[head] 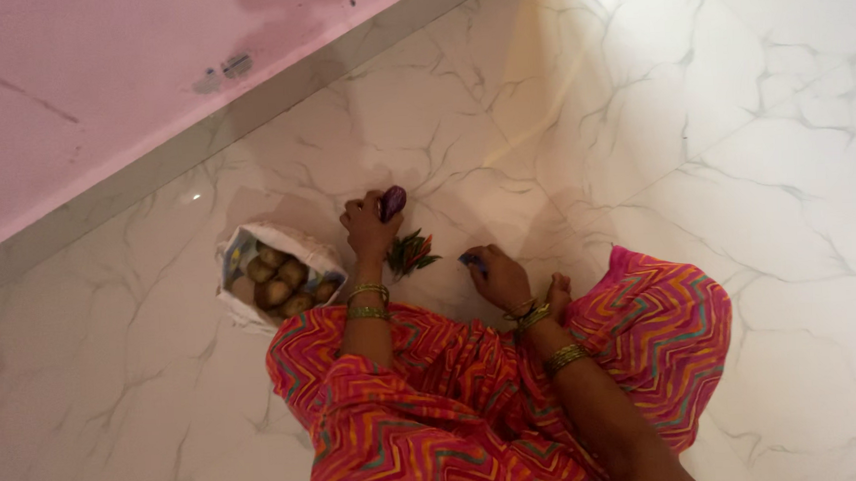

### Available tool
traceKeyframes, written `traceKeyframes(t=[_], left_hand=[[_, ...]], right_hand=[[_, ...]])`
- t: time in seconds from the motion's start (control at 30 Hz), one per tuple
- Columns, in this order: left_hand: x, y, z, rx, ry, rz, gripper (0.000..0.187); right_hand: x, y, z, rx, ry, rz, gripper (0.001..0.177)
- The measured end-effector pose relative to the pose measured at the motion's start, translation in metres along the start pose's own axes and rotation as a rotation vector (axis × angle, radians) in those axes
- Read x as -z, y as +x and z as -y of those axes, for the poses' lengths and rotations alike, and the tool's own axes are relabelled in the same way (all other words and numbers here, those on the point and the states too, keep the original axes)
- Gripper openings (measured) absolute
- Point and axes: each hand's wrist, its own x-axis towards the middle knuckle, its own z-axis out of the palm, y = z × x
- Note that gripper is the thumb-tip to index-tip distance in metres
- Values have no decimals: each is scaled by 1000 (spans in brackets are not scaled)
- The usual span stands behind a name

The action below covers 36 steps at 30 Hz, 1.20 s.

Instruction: The person sits on the floor and peels potatoes and eggplants using a small knife. They handle the vegetables one at a time, placing the peeled items into a cloth bag beside them.

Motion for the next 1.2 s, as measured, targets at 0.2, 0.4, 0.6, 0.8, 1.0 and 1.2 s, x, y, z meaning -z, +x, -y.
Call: traceKeyframes(t=[0.2, 0.4, 0.6, 0.8, 1.0, 1.2], left_hand=[[107, -44, 14, -79, 144, -158, 54], [161, -61, 54, 185, 333, -191, 57], [110, -51, 69, 176, -6, -96, 60], [16, -85, 36, -94, -828, 38, 62], [-21, -132, -16, 388, -1351, 546, 59], [-39, -146, -22, 303, -1522, 636, 49]], right_hand=[[-3, 1, -5, 55, -17, -23, 30], [-4, 0, 3, 44, -21, 25, 30], [1, -7, -8, 65, 19, -60, 31], [-20, 0, -38, -54, 300, -81, 37], [-21, 7, -43, -384, 807, -86, 37], [-1, -26, 20, 210, 460, -385, 22]])
